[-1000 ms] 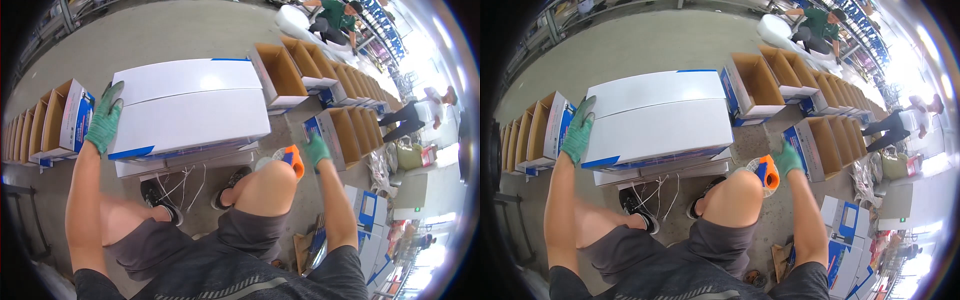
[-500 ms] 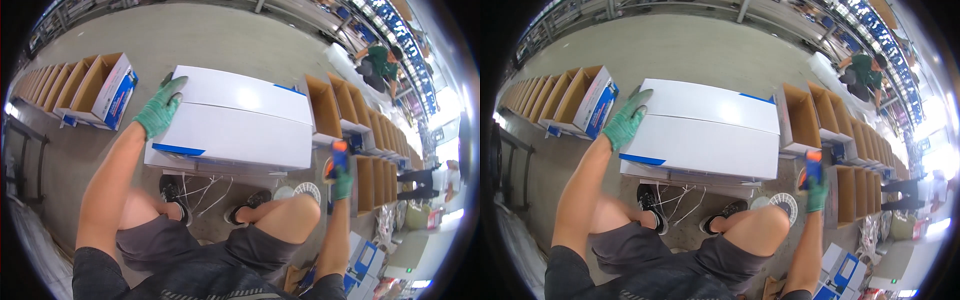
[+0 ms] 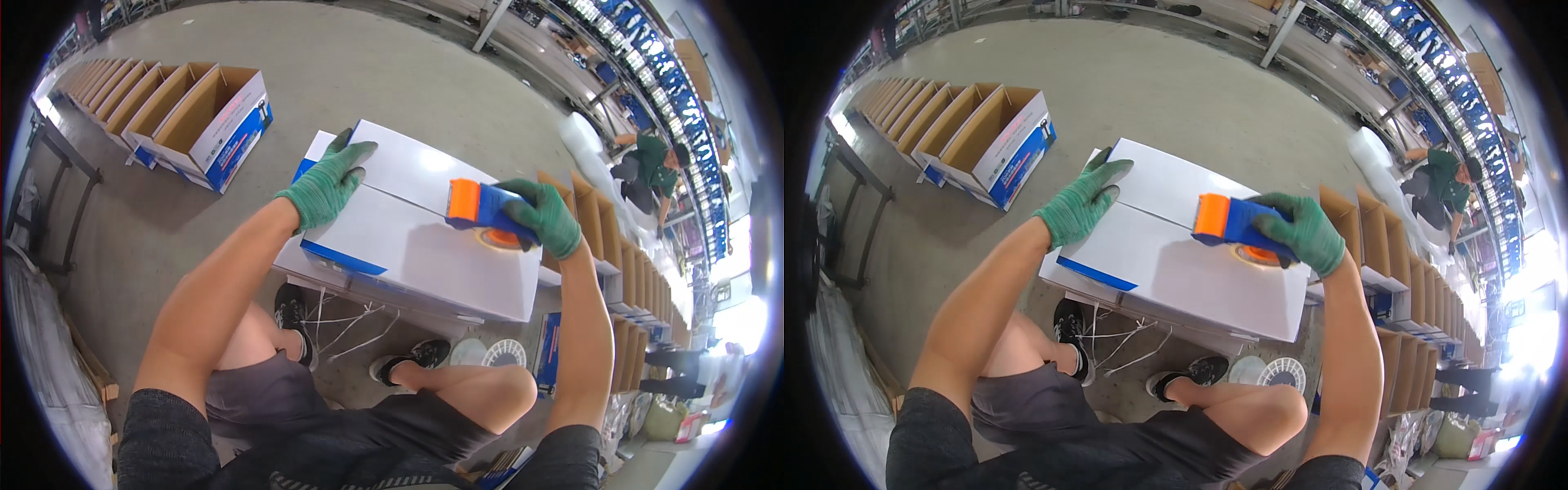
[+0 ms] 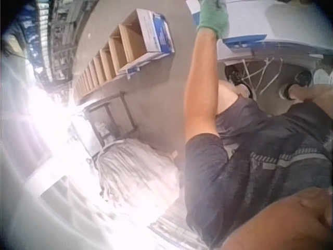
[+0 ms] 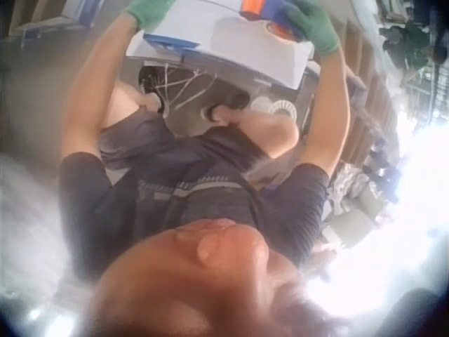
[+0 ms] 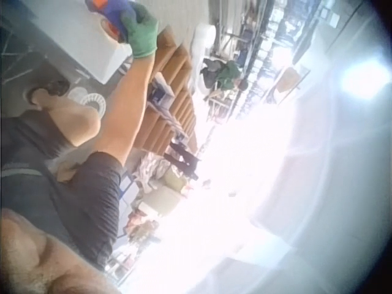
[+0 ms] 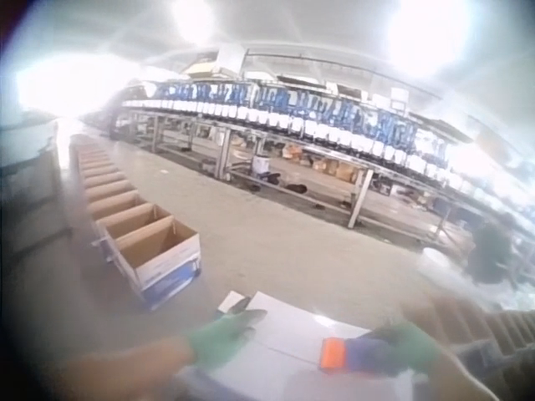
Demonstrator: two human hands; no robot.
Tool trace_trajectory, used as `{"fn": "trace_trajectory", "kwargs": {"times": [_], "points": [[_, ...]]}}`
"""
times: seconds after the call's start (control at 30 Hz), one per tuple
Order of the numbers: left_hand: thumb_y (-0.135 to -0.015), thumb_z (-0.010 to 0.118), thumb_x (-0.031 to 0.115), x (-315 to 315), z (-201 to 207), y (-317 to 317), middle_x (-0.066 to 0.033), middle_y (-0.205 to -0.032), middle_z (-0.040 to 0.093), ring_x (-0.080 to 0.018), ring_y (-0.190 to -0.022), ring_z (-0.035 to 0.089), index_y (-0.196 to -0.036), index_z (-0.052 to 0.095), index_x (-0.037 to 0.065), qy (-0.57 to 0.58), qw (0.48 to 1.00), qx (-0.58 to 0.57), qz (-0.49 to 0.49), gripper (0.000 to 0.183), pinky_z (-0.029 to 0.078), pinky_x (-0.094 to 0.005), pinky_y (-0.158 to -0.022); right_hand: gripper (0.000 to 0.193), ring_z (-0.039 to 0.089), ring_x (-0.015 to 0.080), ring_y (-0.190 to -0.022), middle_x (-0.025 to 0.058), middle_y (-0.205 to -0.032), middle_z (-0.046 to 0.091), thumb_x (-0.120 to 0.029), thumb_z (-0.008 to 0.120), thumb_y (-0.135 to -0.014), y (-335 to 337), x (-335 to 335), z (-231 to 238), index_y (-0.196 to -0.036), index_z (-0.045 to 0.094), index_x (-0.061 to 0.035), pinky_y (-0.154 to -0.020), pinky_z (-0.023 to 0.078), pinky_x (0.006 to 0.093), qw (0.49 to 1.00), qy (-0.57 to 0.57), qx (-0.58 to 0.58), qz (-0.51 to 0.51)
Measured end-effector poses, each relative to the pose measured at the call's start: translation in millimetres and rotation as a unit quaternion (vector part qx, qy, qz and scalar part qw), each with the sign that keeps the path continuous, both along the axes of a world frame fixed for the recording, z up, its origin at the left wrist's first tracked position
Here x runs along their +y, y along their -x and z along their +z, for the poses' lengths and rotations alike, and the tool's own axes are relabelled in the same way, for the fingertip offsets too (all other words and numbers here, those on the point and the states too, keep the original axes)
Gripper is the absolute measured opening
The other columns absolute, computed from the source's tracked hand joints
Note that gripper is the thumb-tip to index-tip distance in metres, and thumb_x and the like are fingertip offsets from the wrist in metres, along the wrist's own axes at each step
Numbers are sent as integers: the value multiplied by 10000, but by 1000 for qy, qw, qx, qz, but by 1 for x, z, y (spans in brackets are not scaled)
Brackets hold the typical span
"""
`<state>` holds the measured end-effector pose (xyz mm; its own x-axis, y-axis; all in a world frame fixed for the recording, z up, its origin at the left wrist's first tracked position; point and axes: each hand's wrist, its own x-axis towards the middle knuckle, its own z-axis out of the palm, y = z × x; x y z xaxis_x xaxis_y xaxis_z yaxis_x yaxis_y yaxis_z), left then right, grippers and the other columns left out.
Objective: The person folds the flaps of cardboard boxes closed and seals their seams with tape using a tape dispenser.
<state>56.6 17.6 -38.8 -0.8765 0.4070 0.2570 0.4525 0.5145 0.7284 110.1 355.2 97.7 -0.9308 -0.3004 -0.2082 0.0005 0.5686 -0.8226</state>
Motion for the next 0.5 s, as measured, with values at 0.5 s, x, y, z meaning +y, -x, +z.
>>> {"fn": "trace_trajectory", "kwargs": {"times": [0.5], "points": [[-997,543,405,47,61,-60,-142,-1120,589,-286,-890,672,-1315,462,81,-431,791,-432,-40,461,613,-418,-692,675,590,97,-545,64,-814,665,-478,753,-789,-3,18,-6,-1242,635,8,-477,497,208,999,2,-52,-9]]}}
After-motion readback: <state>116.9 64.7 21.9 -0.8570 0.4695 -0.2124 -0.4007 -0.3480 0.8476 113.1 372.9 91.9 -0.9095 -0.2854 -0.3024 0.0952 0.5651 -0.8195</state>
